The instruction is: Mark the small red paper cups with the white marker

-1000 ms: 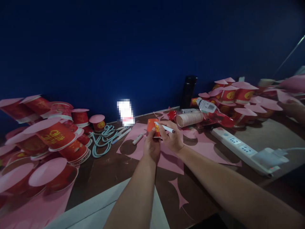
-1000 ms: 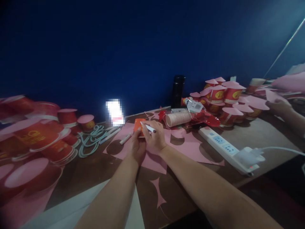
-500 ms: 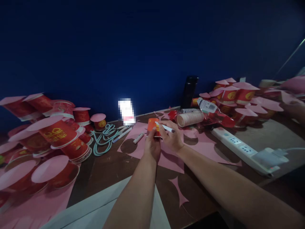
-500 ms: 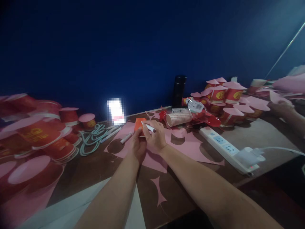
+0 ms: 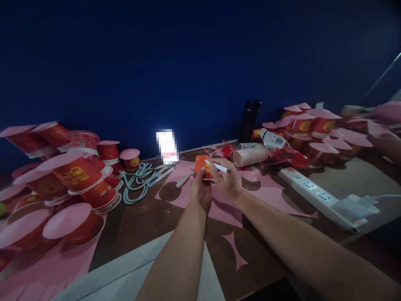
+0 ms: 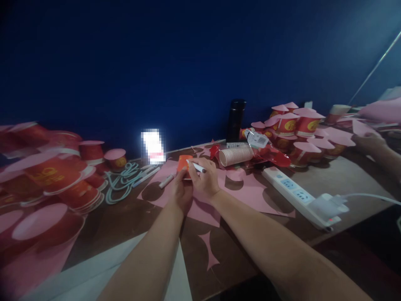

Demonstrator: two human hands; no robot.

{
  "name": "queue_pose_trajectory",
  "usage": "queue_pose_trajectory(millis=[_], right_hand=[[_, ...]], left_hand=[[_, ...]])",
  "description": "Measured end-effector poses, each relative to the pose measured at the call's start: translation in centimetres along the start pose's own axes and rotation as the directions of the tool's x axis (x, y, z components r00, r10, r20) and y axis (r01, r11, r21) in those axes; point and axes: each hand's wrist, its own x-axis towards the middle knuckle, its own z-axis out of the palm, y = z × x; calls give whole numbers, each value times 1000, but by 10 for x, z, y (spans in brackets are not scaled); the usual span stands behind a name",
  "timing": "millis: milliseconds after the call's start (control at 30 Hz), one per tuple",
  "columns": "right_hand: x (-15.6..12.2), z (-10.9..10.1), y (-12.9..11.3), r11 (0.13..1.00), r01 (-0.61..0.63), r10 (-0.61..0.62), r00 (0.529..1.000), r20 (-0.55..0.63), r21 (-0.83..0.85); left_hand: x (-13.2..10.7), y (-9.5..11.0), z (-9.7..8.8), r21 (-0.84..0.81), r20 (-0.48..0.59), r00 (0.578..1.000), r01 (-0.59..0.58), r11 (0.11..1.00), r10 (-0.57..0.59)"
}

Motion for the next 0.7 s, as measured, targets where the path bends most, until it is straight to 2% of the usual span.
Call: queue_pose_trajectory(millis=[200, 700], right_hand=[[-1, 0, 0, 1000, -3, 3, 1000, 8, 0], [-3, 2, 2, 1000, 6, -6, 1000, 6, 20]], left_hand=[[-1, 1, -1, -15, 27, 999, 24, 1000, -24], [-1, 3, -1, -15, 2, 999, 32, 999, -32]])
